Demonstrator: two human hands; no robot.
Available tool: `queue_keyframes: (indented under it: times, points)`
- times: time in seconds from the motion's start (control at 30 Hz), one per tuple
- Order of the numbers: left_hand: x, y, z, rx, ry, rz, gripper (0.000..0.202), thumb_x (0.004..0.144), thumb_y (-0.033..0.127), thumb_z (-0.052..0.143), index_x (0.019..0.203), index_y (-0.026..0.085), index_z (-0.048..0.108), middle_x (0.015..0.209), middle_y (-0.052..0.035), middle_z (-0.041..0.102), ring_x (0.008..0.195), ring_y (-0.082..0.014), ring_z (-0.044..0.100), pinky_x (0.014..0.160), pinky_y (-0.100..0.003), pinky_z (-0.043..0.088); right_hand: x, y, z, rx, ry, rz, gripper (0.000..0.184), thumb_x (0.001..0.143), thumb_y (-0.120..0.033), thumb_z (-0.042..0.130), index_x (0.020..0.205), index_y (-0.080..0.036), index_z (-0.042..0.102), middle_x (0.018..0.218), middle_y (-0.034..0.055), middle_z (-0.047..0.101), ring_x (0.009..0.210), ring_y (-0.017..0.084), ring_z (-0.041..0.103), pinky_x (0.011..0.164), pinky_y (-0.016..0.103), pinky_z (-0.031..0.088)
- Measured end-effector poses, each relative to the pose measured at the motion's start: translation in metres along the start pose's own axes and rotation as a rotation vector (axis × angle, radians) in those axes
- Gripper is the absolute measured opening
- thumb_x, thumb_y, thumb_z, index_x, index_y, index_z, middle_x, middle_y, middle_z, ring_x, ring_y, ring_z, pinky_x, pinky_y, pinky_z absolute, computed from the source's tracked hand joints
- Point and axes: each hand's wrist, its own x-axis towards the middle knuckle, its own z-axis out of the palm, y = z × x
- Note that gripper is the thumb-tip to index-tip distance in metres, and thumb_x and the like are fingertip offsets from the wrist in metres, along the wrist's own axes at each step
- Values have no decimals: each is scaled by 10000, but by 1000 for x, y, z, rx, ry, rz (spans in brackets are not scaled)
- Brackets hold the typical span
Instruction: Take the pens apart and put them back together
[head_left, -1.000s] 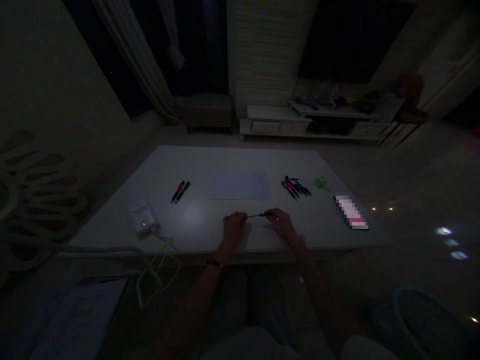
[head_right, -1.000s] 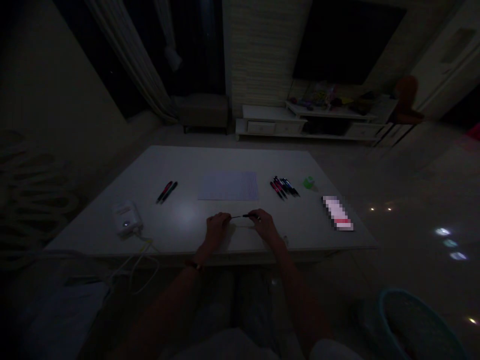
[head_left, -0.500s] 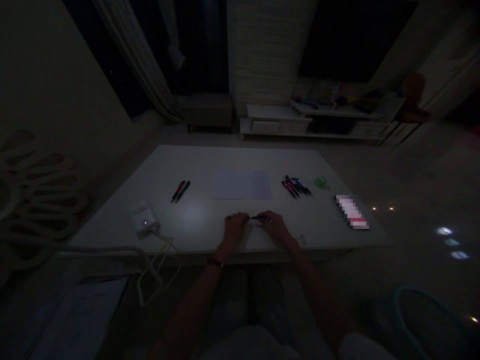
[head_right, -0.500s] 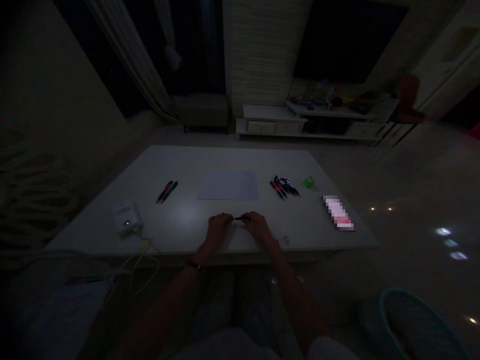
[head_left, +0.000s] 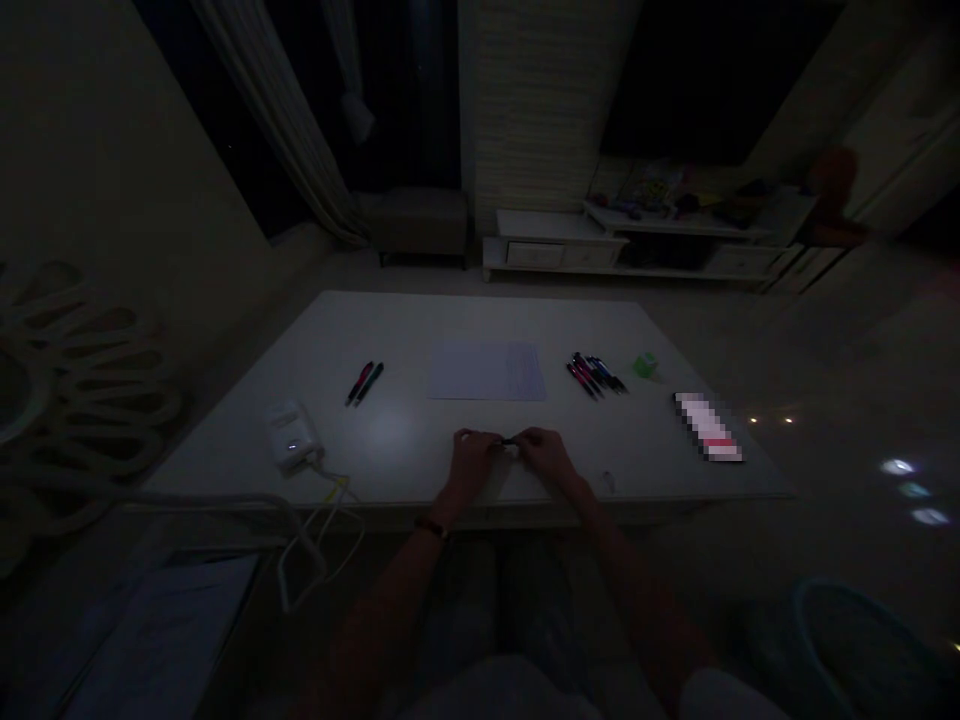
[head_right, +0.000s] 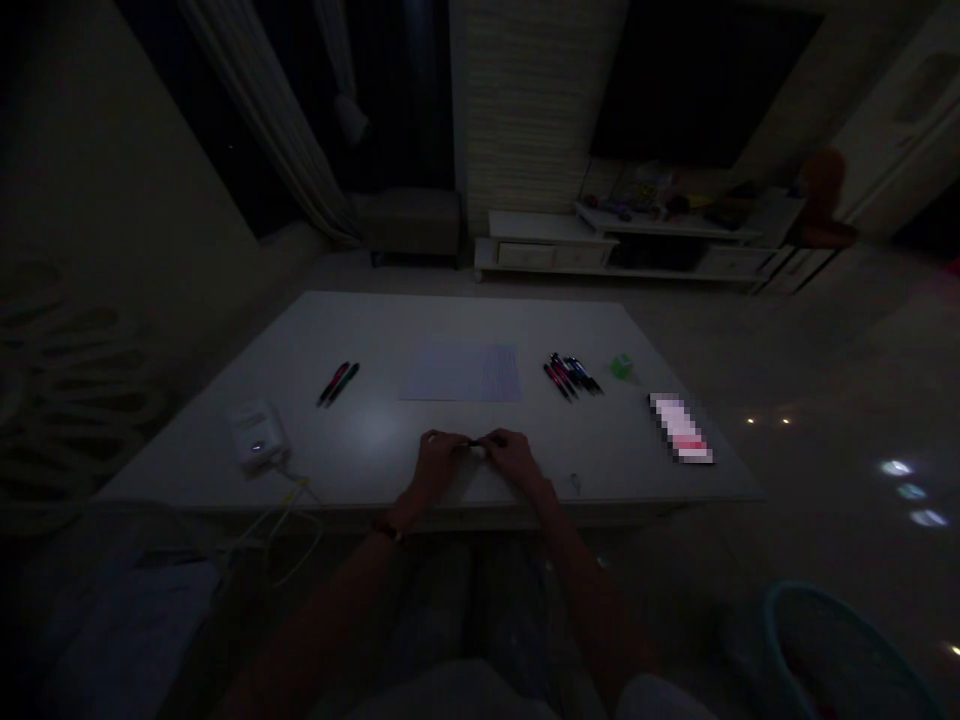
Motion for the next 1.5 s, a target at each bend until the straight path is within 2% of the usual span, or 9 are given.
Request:
queue_keyframes:
  times: [0.1,0.27,0.4,0.53,0.63,0.87,1.17,1.3,1.5]
  points:
    - [-1,0,2,-9,0,40,166,857,213,515,949,230,652,911,-13,713,850,-151,631,932,-385,300,2,0,0,-25,-28,51,482,822,-543,445,613,-153,637,463,18,559,460,121,522,505,230,386]
    - [-1,-4,5,7,28,26,159,873,227,499,958,225,634,948,-28,706,878,-160,625,917,-381,318,0,-1,-4,40,-75,-32,394,779,-534,525,754,-155,632,641,27,632,567,129,551,549,228,390]
    - [-1,-7,7,13,17,57,164,868,213,508,975,230,632,944,-22,708,865,-155,630,912,-374,327,0,-2,-6,-22,-66,-12,503,835,-562,406,561,-166,551,511,8,528,510,120,488,535,235,358]
    - [0,-6,6,5,51,22,159,863,222,520,968,226,640,949,-27,710,864,-161,637,901,-375,345,2,-1,-8,82,-95,-19,423,793,-562,475,673,-166,563,566,-7,536,522,117,470,522,228,356]
    - [-1,-5,5,-12,46,42,164,860,224,525,970,226,646,948,-39,711,871,-169,638,912,-383,347,2,1,-10,74,-102,19,489,821,-588,397,587,-173,509,494,-15,469,485,112,427,490,231,326]
    - [-2,-8,6,-7,75,77,177,872,219,504,980,225,644,957,-37,710,866,-170,642,915,-387,347,1,1,-12,50,-142,-14,497,826,-587,394,590,-168,522,489,-27,442,484,105,407,498,230,312]
    - [-1,-6,4,15,88,96,170,874,223,504,972,220,644,943,-46,711,865,-171,638,917,-390,348,3,5,-13,26,-157,-43,428,796,-558,463,652,-163,543,556,-24,488,539,108,425,525,224,320]
    - [-2,-6,3,10,48,100,185,878,220,492,983,229,644,947,-38,712,870,-169,637,938,-398,338,0,1,-14,43,-226,-4,500,857,-551,341,570,-170,491,496,-26,432,501,104,396,513,229,308]
    - [-4,-6,1,18,58,78,178,872,215,495,959,236,650,934,-28,712,867,-163,637,934,-394,344,-4,-8,-13,0,-231,-98,403,818,-532,451,670,-168,541,610,-10,529,588,115,445,556,221,328]
